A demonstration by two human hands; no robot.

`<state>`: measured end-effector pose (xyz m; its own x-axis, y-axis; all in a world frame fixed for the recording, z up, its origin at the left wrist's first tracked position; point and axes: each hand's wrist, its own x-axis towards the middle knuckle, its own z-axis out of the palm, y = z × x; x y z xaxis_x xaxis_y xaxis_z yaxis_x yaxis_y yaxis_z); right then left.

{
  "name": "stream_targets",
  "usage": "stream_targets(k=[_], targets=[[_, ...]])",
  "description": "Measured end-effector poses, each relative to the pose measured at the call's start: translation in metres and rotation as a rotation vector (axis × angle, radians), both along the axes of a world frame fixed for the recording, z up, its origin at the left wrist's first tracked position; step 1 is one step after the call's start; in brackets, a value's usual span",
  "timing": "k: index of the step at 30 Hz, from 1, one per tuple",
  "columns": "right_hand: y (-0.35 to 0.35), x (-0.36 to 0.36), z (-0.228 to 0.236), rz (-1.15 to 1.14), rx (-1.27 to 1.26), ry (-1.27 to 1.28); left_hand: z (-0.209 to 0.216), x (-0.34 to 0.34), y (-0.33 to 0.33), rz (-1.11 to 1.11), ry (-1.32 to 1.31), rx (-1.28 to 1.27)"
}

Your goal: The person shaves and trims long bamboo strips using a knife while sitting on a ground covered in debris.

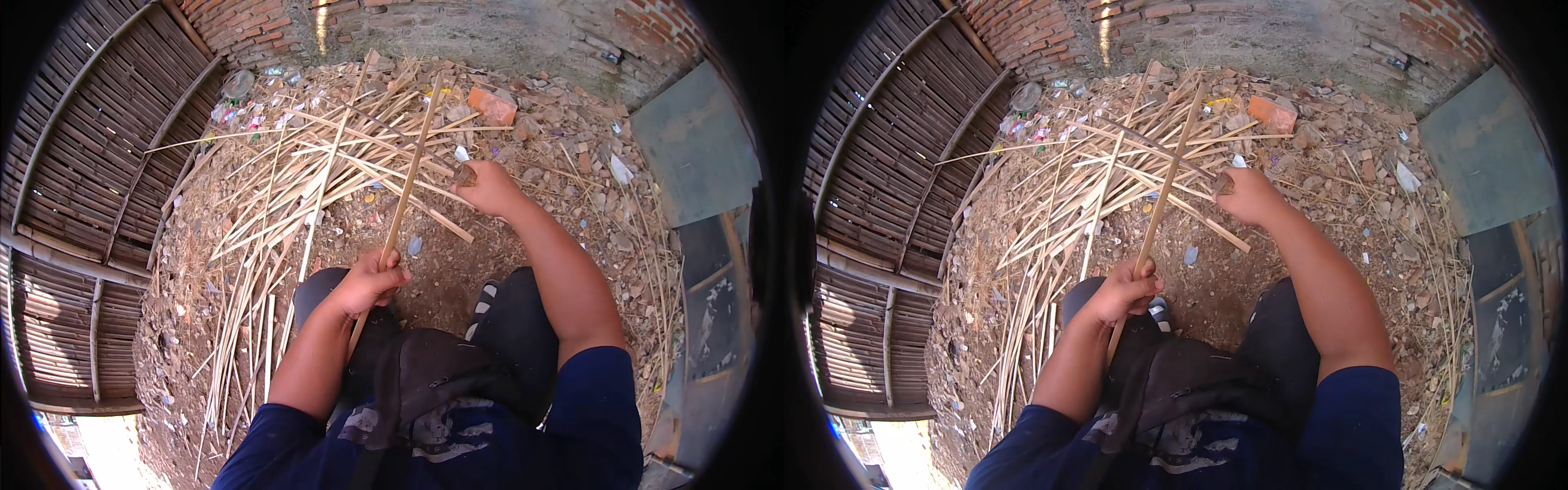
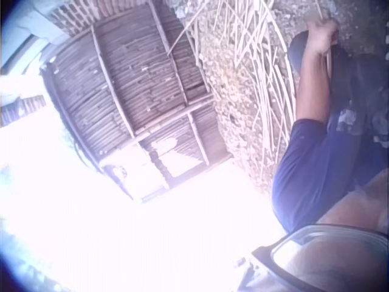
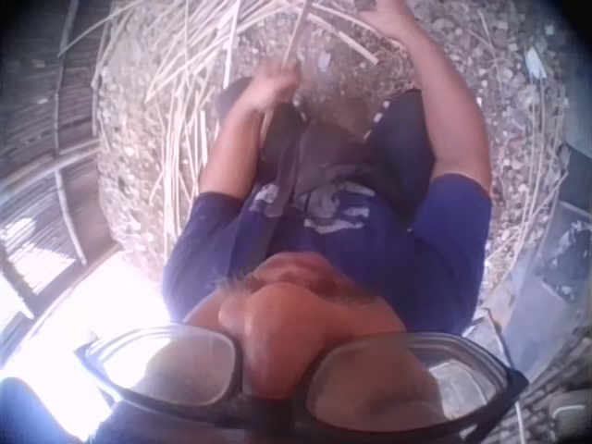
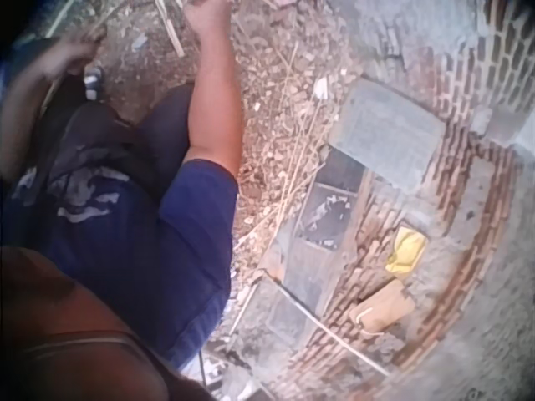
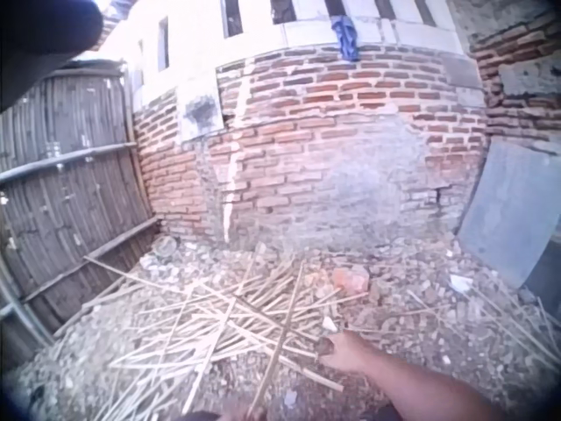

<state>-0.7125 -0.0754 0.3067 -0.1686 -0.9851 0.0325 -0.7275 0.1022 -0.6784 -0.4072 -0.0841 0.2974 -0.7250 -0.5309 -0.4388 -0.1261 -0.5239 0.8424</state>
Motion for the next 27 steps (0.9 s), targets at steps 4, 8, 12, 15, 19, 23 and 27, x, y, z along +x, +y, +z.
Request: stream_targets(k=[4,8,12,15,19,23,27], targets=[[0.007,0.005,0.001,0.12,0.05,0.2,-0.01,-0.007,-0.004,-0.007,-0.129,-0.104],[0.018,0.045,0.03,0.312,0.17,0.462,-0.03,-0.007,0.003,0.02,-0.265,-0.536],[0.005,-0.001,-0.001,0.18,0.141,0.237,-0.025,-0.012,0.004,-0.016,-0.37,-0.588],[0.001,-0.013,0.001,0.024,0.15,0.125,-0.031,-0.01,-0.001,-0.002,-0.37,-0.583],[0.016,0.029,0.012,0.292,0.142,0.34,-0.028,-0.011,0.002,0.002,-0.404,-0.629],[0.002,0.016,-0.003,0.275,0.164,0.188,-0.015,-0.015,0.007,-0.088,-0.353,-0.588],[-0.01,-0.027,-0.02,-0.039,0.14,0.09,-0.026,-0.012,0.009,-0.162,-0.346,-0.638]])
